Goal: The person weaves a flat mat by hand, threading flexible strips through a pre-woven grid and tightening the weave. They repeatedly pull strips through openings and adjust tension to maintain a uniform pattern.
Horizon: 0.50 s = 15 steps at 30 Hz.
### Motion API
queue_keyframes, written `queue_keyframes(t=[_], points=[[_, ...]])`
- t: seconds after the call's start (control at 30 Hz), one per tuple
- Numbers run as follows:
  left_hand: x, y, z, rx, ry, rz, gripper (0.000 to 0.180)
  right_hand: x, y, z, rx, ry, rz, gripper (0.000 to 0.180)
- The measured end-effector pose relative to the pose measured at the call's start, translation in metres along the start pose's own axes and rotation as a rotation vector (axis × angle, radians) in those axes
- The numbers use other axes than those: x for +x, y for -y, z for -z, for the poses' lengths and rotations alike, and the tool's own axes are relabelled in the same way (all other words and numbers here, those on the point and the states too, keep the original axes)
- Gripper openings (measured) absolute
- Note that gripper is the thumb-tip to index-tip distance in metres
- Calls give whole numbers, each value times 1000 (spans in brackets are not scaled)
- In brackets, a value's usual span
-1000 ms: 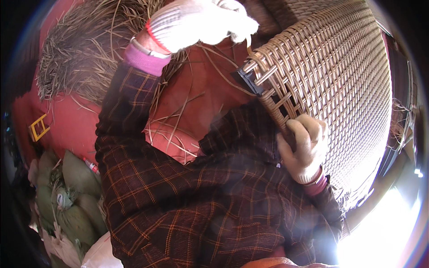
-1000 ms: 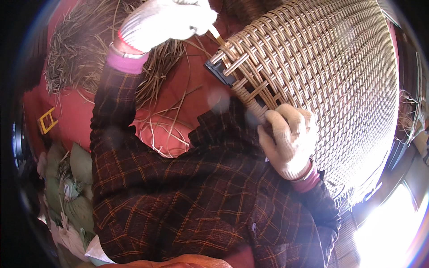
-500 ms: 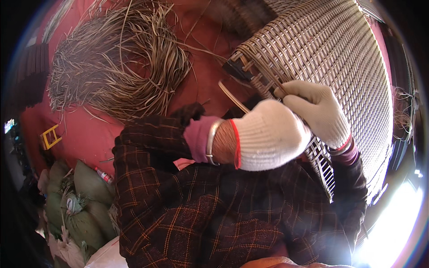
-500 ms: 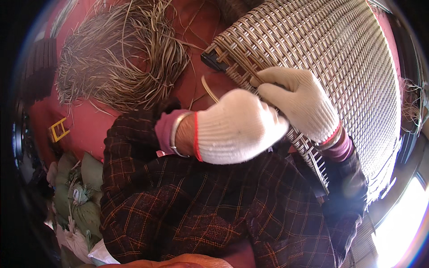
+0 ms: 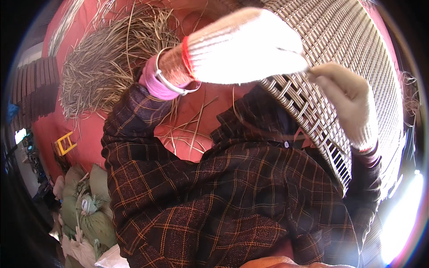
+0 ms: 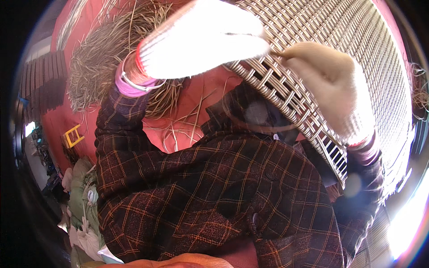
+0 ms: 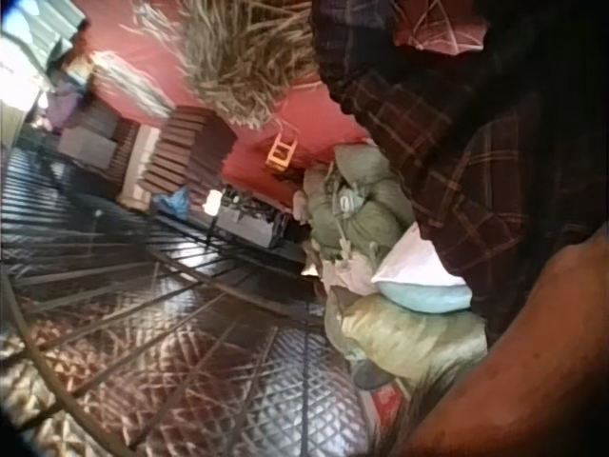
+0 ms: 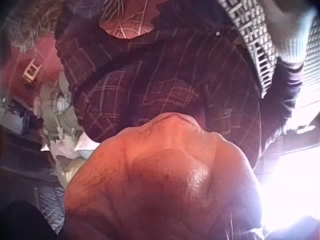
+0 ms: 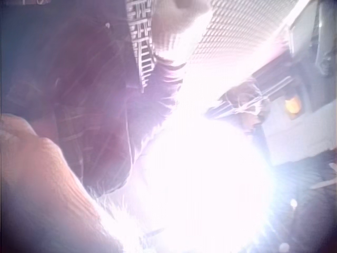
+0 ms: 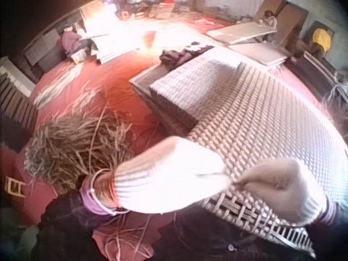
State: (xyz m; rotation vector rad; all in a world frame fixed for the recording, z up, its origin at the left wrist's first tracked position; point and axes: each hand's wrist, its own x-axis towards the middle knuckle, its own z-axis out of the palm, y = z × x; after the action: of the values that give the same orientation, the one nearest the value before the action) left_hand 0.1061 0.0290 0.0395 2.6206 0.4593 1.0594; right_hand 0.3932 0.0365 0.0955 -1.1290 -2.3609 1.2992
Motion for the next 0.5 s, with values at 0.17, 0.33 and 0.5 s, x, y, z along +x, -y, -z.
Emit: queue_keyframes(t=[0.17,0.33,0.5], points=[[-12,9,36,-140,-80,668,20,-56,-150,119,-134,-305,-217,25],[-57,27,43,-290,-278,1072,19,-197,-315,290,-667,-540,-600,35],[-70,46,37,-536,-672,1121,15,-208,-327,330,-756,-560,-692,38]])
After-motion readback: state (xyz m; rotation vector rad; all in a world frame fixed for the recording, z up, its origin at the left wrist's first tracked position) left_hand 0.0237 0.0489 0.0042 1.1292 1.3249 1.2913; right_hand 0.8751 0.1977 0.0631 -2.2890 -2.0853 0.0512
